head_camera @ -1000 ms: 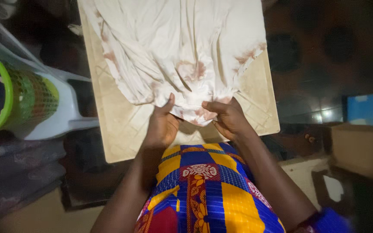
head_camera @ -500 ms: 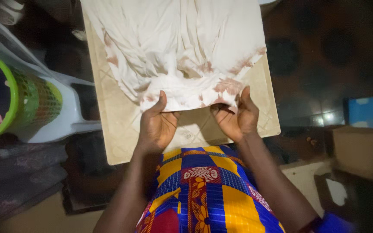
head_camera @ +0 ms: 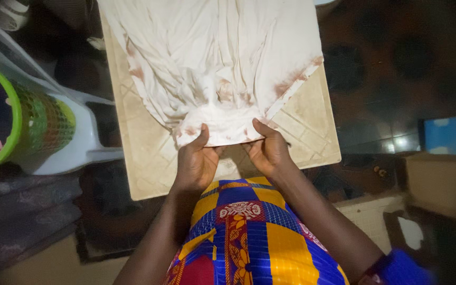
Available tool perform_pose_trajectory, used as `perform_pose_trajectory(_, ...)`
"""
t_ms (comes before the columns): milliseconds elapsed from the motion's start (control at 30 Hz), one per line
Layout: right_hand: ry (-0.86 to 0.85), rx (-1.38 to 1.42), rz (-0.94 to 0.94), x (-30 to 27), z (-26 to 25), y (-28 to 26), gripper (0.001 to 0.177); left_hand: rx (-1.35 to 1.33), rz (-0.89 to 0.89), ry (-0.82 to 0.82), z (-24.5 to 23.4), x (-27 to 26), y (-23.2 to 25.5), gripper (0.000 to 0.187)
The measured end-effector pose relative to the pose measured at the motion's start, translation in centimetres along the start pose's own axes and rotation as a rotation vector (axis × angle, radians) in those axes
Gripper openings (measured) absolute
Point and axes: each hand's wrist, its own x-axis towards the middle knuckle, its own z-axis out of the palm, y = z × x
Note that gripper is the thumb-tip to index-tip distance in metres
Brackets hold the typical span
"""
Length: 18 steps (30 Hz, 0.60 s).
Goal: The person takes a white cloth with brown patterns from a basket, spreads it out on a table, and folds it by hand.
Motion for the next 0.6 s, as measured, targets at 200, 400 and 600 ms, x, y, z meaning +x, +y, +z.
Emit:
perform_pose_trajectory(200,-0.169,0.045,-0.085,0.1,-0.6,-1.1,0.039,-0.049,0.038,-0.030,0.7,-0.8,1.5,0.048)
perform_pose_trajectory(400,-0.191,0.114,-0.075,-0.7,0.6,-1.7,0.038,-0.045,0.123,0.001,2.1,-0.6,2.7,0.053)
perform_pose_trajectory(600,-0.229,0.115,-0.093,-1.4,2.1,-2.5,0.048,-0.112,0.156,0.012,2.5,-0.2,3.8,0.055)
